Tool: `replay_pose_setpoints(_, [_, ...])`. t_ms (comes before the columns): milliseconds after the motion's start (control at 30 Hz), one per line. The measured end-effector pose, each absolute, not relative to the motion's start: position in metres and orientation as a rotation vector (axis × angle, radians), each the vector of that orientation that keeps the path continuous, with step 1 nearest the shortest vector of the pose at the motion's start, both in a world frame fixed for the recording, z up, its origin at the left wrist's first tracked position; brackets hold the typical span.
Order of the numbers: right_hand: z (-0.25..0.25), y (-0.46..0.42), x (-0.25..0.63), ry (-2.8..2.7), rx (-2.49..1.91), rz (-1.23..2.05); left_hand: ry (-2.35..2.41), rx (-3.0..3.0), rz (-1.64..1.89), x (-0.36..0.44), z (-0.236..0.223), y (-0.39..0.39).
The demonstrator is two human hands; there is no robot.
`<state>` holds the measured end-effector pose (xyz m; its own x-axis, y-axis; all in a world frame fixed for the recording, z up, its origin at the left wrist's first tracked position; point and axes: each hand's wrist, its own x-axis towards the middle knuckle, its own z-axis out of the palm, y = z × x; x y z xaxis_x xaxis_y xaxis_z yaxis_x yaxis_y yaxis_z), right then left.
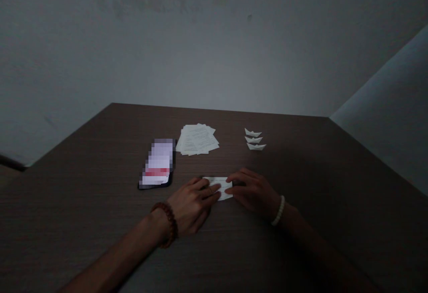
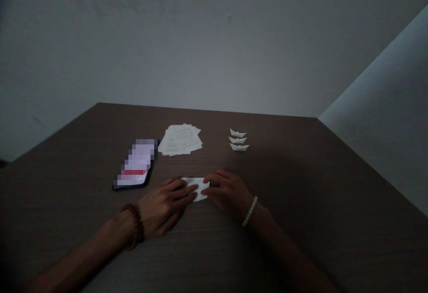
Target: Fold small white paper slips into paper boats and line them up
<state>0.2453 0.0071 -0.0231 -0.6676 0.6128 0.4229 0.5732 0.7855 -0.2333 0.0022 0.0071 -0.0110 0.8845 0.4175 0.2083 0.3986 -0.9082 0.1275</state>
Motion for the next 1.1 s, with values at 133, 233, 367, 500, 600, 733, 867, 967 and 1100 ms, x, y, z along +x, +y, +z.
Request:
replay_pose_setpoints(133, [-0.021,0.007,0.246,-2.485,-0.898,0.158,0.638,2.968,0.355,0.001,-0.011,0.007])
replay_pose_setpoints(233, [-0.018,0.006,0.244,-2.48,-0.923,0.204,0.619,2.996,0.328,0.002,-0.009,0.006])
replay_pose_setpoints(367, [-0.016,0.005,0.242,-2.47,-0.933,0.243,0.596,3.065,0.273,0.003,-0.007,0.006])
replay_pose_setpoints(500, [-0.016,0.005,0.24,-2.457,-0.932,0.266,0.569,3.099,0.268,0.003,-0.007,0.006])
replay_pose_setpoints(600, [-0.014,0.005,0.24,-2.465,-0.95,0.29,0.583,3.063,0.306,0.001,-0.01,0.005])
replay_pose_setpoints(733, [-0.014,0.004,0.237,-2.46,-0.988,0.307,0.595,3.016,0.391,0.0,-0.015,0.004])
replay_pose_setpoints(867, [-0.017,0.005,0.234,-2.451,-1.038,0.306,0.578,3.027,0.449,0.0,-0.02,0.005])
replay_pose_setpoints(967, [-0.02,0.006,0.231,-2.449,-1.089,0.283,0.564,3.029,0.52,0.0,-0.024,0.006])
replay_pose_setpoints(1100, [-0.022,0.01,0.227,-2.431,-1.154,0.267,0.557,3.0,0.564,0.001,-0.026,0.005])
